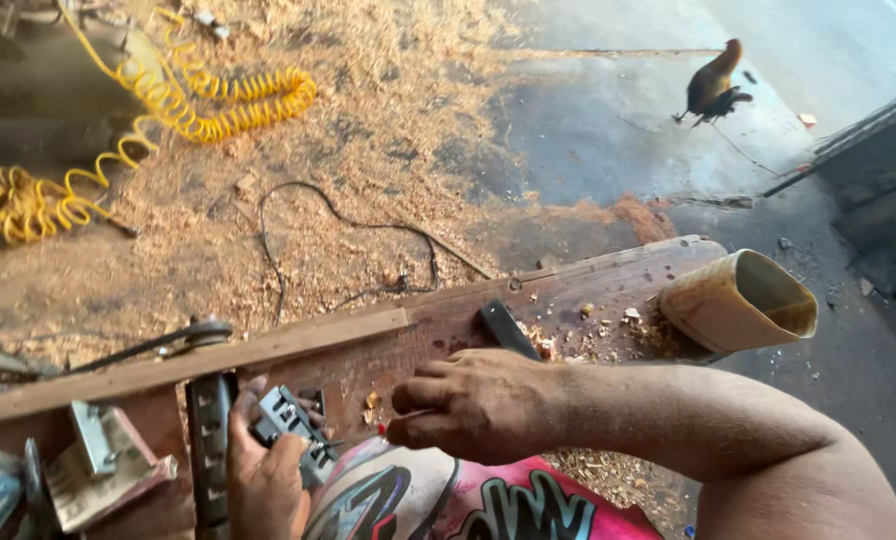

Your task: The person assembles small metal components on a workbench using a screwdriver. They align parts, insert screws, and tighten them while handling multiple small pieces.

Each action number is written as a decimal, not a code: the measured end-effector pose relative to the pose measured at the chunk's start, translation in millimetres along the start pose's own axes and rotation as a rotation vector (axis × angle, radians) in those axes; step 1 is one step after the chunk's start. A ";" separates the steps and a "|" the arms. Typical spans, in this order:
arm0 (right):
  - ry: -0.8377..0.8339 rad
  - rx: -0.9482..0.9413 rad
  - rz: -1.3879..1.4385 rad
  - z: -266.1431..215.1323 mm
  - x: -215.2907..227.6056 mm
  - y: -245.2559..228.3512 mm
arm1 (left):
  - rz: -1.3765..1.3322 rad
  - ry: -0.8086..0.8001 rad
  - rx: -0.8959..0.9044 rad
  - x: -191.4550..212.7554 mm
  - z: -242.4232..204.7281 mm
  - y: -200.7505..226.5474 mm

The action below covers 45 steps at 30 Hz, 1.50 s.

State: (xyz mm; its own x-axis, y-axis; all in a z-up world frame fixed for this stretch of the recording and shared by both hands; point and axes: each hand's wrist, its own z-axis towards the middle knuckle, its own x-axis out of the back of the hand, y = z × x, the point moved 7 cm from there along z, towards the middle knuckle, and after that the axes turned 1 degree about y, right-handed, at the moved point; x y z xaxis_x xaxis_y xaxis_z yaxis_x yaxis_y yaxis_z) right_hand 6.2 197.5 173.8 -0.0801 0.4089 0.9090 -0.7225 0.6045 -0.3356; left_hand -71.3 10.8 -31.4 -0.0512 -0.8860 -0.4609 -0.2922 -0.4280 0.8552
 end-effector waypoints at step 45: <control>-0.224 -0.133 -0.062 1.2 -63.9 22.9 | 0.323 -0.020 0.029 11.0 32.2 -6.7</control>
State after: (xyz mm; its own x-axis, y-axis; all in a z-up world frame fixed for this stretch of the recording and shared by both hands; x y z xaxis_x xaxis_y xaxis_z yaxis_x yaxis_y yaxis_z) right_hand -6.0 184.3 108.3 -0.1995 0.2159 0.9558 -0.6356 0.7139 -0.2939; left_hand -100.7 9.7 -49.8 -0.1648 -0.9713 -0.1713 -0.2847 -0.1194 0.9511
